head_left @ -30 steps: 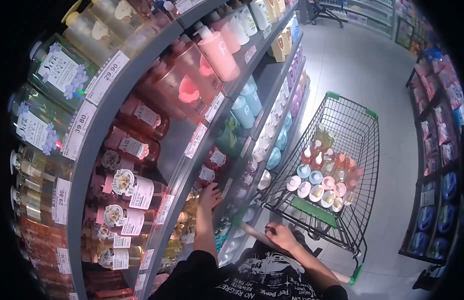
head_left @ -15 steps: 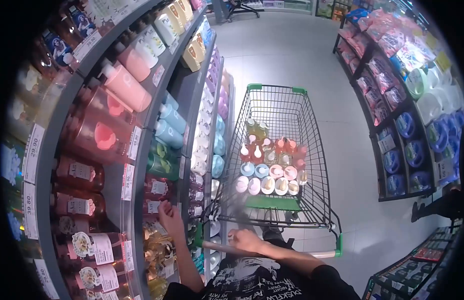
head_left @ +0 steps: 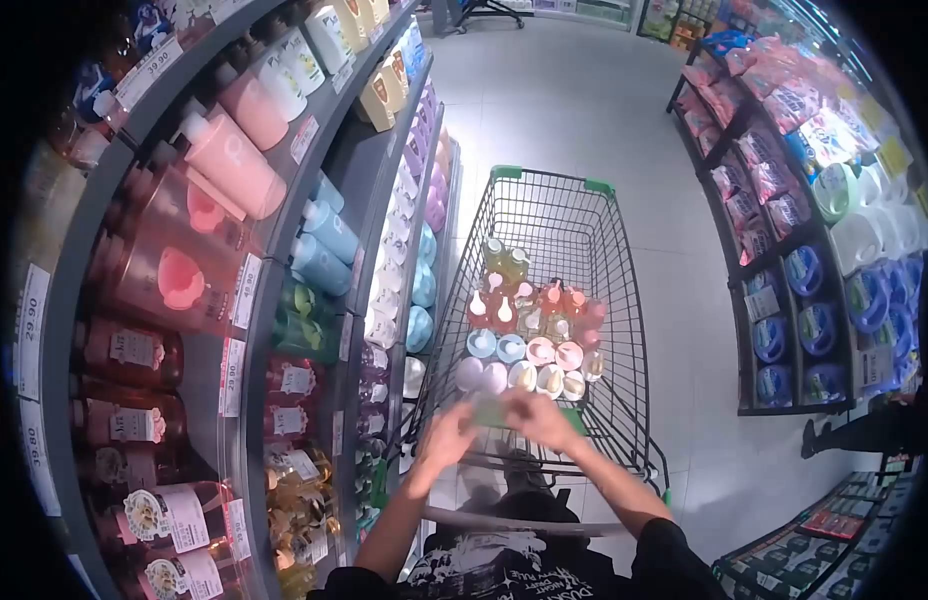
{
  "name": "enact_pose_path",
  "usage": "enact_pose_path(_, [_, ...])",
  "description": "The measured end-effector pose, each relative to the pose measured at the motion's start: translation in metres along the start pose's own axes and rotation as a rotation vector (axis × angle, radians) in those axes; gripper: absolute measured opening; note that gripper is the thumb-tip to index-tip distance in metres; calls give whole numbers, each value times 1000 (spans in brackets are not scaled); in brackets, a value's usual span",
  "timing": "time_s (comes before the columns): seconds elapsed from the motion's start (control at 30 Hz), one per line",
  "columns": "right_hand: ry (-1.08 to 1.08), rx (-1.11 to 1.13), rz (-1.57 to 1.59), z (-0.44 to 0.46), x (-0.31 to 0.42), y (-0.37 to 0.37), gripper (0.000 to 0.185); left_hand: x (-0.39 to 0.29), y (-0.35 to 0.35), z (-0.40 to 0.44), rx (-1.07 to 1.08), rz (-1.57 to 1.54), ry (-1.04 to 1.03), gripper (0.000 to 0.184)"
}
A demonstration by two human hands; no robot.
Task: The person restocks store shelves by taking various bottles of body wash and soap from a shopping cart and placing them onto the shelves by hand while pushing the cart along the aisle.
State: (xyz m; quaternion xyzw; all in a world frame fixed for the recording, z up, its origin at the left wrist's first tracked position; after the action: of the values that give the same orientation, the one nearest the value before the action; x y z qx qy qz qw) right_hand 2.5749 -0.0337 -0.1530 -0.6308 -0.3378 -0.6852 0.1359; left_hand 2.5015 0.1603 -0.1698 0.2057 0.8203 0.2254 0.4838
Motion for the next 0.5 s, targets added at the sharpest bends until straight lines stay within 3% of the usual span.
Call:
enact_pose_path(0.03, [-103, -2, -2, 13, -28, 12, 28, 4, -1, 2, -15, -9, -2, 28])
enact_pose_path(0.1, [-246, -56, -9, 42, -75, 32, 38, 11, -2, 1, -44, -29, -19, 27])
enact_pose_path(0.13, [-194, -118, -153, 58, -112, 36, 40, 12, -2, 0, -64, -43, -37, 26])
enact_pose_path(0.3, [-304, -236, -278, 141, -185, 35, 70, 1, 5, -5, -96, -60, -62, 27])
enact_pose_path(0.37, [-359, -260, -330, 164, -181, 27, 72, -7, 8, -6, -142, -10, -162, 20])
enact_pose_path(0.4, [-449, -271, -276, 174, -195, 20, 70, -10, 8, -6, -129, -9, -146, 20])
enact_pose_path(0.43, [-344, -340, -390, 181, -203, 11, 66, -10, 8, -5, -115, -8, -130, 20])
enact_pose_path(0.5, [-455, -302, -477, 191, -215, 0, 64, -8, 6, -4, -98, 6, -101, 19])
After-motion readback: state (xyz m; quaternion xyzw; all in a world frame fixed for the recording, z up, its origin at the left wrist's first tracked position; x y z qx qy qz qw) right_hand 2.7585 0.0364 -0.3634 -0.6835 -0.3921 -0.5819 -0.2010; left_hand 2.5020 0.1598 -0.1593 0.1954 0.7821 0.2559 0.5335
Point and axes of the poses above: each hand's wrist, its own z-axis towards the middle knuckle, its own y-axis out of the back of the hand, x = y × z, the point moved 3 cm from there along z, towards the middle knuckle, and after that the axes turned 11 degrees about y, right-handed, at the moved point
